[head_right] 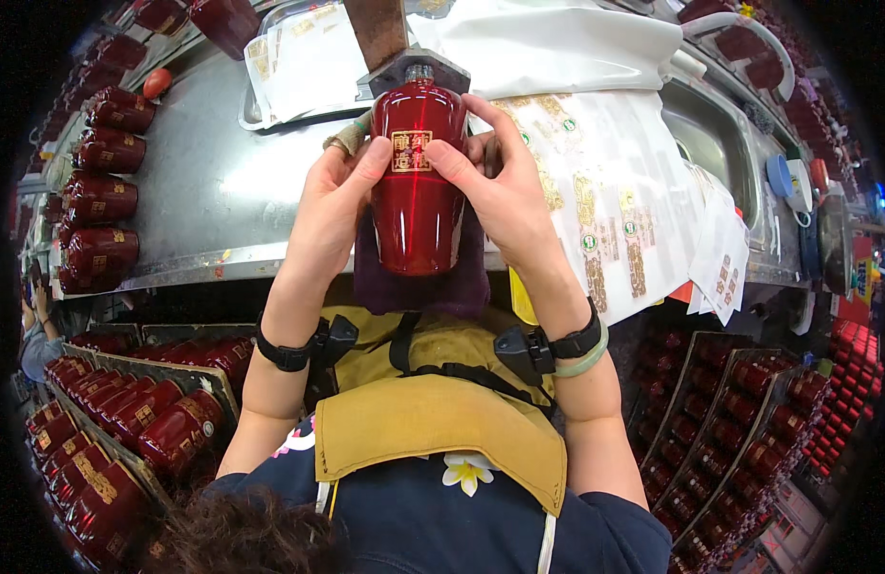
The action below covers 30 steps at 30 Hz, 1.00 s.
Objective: Applying and smoothing product labels and decorative stickers onto red bottles in a factory production line.
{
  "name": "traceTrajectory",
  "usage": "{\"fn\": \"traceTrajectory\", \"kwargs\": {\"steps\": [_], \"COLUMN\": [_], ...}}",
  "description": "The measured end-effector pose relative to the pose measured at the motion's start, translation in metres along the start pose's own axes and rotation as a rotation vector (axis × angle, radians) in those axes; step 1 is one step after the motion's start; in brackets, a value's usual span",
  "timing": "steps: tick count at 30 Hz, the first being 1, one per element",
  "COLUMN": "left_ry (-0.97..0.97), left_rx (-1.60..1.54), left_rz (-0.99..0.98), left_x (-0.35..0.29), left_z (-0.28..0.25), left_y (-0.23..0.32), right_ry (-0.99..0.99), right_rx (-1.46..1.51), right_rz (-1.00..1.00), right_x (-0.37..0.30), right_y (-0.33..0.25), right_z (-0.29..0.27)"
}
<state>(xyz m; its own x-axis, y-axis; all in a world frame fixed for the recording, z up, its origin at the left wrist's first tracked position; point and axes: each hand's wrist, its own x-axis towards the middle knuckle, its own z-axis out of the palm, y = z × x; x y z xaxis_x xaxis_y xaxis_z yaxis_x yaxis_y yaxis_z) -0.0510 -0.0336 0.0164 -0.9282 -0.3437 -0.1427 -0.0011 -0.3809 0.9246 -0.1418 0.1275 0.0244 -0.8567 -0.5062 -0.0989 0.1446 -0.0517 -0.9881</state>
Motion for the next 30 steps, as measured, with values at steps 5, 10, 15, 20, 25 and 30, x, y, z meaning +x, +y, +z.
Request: {"fn": "traceTrajectory", "kwargs": {"steps": [5, 10, 15, 20, 25, 30], "left_ry": [-0.058, -0.043, -0.005, 0.011, 0.021, 0.031], "left_rx": [-0.132, -0.102, -0.024, -0.028, -0.026, -0.031], "left_rz": [-0.087, -0.030, -0.001, -0.020, -0.035, -0.007], "left_x": [-0.003, -0.002, -0.006, -0.008, -0.009, -0.008], "left_z": [-0.005, 0.001, 0.010, 0.010, 0.012, 0.015], "left_y": [0.010, 0.003, 0.001, 0.001, 0.004, 0.003], "right_ry": [0.033, -0.014, 0.019, 0.017, 0.013, 0.006], "right_rx": [-0.058, -0.066, -0.084, -0.032, -0.029, -0.040], "right_rz": [0.056, 0.025, -0.002, 0.009, 0.002, 0.001], "right_x": [0.003, 0.004, 0.001, 0.000, 0.001, 0.002], "right_y": [-0.026, -0.010, 0.005, 0.002, 0.004, 0.005], "right_z": [-0.008, -0.007, -0.002, 0.001, 0.000, -0.003]}}
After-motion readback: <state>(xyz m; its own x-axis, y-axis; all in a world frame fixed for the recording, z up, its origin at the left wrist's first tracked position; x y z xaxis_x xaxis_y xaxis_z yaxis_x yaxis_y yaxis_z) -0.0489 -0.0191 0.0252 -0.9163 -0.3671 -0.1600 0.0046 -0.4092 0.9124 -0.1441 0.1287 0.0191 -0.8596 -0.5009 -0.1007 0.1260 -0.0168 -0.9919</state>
